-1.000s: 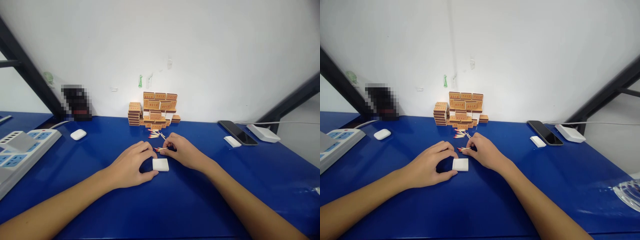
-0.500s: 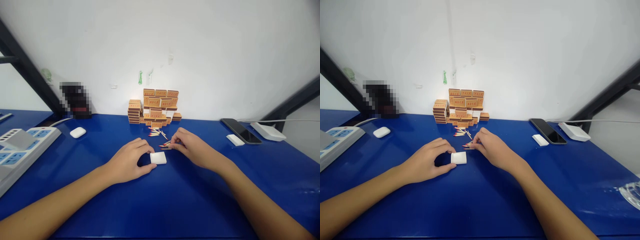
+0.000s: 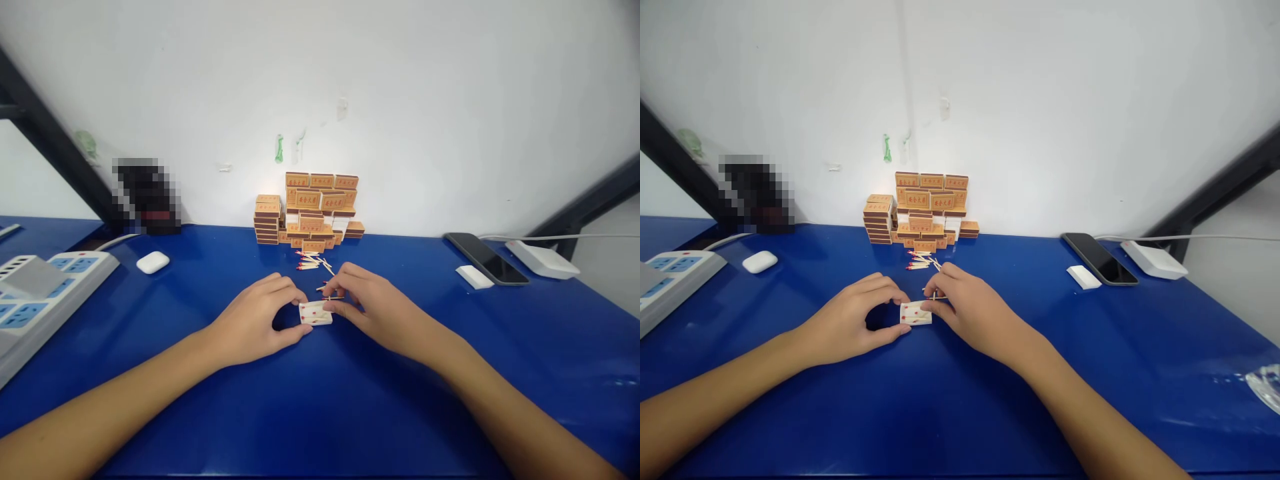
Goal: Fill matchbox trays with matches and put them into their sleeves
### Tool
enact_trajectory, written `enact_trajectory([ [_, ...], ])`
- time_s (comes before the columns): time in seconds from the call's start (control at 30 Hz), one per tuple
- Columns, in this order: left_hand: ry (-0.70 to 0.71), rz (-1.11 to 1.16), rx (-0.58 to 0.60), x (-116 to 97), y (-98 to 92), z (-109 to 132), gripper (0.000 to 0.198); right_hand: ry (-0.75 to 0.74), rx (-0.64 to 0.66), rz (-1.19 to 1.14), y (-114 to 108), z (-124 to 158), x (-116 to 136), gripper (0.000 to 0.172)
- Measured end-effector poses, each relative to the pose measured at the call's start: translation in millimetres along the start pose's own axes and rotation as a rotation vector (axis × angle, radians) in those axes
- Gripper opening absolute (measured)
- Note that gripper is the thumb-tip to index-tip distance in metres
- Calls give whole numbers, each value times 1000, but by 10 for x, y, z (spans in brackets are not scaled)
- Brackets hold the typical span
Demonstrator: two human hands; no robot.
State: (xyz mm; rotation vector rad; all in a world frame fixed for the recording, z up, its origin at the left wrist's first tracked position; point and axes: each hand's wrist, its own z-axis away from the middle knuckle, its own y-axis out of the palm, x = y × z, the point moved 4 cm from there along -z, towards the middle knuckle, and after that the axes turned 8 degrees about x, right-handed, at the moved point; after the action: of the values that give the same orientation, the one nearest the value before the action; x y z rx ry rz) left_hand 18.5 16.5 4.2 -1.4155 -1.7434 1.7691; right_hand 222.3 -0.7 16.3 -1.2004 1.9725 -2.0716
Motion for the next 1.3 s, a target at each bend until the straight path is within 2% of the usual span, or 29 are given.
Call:
enact_trajectory([
  [0.13,-3,-12,-5,8,-5,3,25,35,64,-36,-62,34,-33,8],
  [0.3,1,-16,-1,9,-5,2,24,15,90,-60,7,31,7,11],
  [0.6,-5,-12,10,-1,-6,-2,24,-14,49,-80,68,6,53,9],
  [0.97,-17,-19,27,7,-3,8,26,71,-41,-221,119,-27,52,10],
  [1.3,-14,-4,9,-16,1,-8,25,-3,-86,-125,124,8,118,13],
])
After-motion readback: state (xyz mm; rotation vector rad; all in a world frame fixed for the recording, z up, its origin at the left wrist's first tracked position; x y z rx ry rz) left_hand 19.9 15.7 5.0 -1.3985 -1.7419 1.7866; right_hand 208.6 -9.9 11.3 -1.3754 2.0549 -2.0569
